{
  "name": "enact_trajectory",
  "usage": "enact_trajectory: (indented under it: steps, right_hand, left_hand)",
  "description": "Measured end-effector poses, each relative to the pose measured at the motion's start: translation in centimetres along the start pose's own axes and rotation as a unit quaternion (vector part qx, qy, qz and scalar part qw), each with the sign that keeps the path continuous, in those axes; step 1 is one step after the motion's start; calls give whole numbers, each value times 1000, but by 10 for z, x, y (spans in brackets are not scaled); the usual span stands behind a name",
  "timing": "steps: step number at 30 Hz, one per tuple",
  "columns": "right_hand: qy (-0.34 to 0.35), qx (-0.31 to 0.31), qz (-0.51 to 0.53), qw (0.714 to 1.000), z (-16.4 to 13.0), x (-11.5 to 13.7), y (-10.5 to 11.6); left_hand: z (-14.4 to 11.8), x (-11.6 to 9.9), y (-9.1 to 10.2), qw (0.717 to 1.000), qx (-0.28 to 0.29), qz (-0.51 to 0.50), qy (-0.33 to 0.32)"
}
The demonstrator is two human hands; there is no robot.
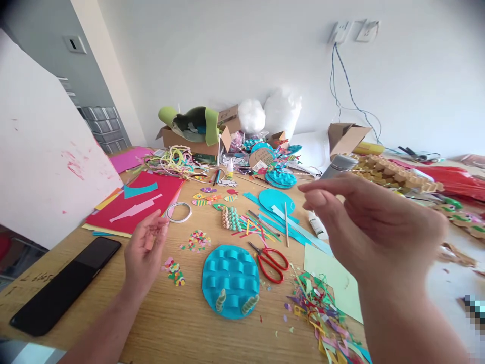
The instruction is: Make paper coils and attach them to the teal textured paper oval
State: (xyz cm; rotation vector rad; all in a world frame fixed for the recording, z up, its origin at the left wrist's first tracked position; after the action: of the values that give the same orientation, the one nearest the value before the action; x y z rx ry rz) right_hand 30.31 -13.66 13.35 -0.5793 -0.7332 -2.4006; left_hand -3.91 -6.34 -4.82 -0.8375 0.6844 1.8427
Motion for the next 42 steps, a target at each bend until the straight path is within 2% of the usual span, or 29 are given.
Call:
enact_trajectory:
  steps: [1,2,4,6,8,10,14,18,20,23,25,28,32,36,37,39,42]
  right_hand:
    - [-23,-18,3,1000,6,0,-3]
    - [-20,3,9,1000,12,0,-14]
    - [-41,94,-7,995,20,-15,-51]
    - [-41,220,-21,975,18,-39,-99]
    - [-57,339,-53,938,3,-69,-147]
    - [-66,461,-177,867,-24,-103,-191]
    - [-89,508,-250,820,-51,-136,-236]
    - [-112,553,-287,774,-74,-151,-262]
    - [-125,567,-297,758,-80,-156,-269]
    - [-149,565,-300,754,-81,-162,-273]
    - [-166,552,-292,763,-76,-164,-269]
    - [-192,519,-257,792,-64,-160,-254]
    - [-217,483,-152,834,-57,-133,-228]
    - [-213,482,-52,849,-71,-92,-211]
    - [-203,484,-30,851,-76,-81,-209]
    - [-139,473,3,870,-82,-55,-203]
    - [5,429,-54,902,-87,-22,-192]
  left_hand:
    - [0,0,1,1000,-7,-2,-1]
    - [1,1,2,1000,-13,-3,-2]
    - [2,1,4,1000,-23,-4,-3]
    - [3,3,6,1000,-27,-4,3]
    - [4,5,6,1000,-26,-3,11]
    - [3,5,5,1000,-21,-1,14]
    - [0,7,-2,1000,1,-7,20]
    - [-2,8,-6,1000,14,-7,22]
    - [-1,8,-6,1000,13,-4,21]
    - [0,7,-6,1000,15,-6,20]
    - [0,7,-7,1000,17,-8,23]
    - [0,9,-7,999,18,-10,30]
    - [-1,12,-12,998,25,-32,56]
    - [-7,11,-40,983,106,-80,130]
    - [-8,9,-50,975,137,-97,149]
    - [-10,3,-68,958,184,-125,182]
    - [-9,3,-85,939,191,-164,236]
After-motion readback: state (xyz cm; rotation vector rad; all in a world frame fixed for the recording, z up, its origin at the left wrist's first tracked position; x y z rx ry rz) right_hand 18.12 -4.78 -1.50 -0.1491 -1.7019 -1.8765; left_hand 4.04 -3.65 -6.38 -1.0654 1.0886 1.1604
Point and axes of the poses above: each hand's wrist, its own z-axis towards the middle knuckle, its own y-axis out of the back of the hand, x = y × z, the point moved 10 cm from there along z, towards the middle knuckle, and after that the axes turned 3 degrees about -y, right-handed, at the moved point
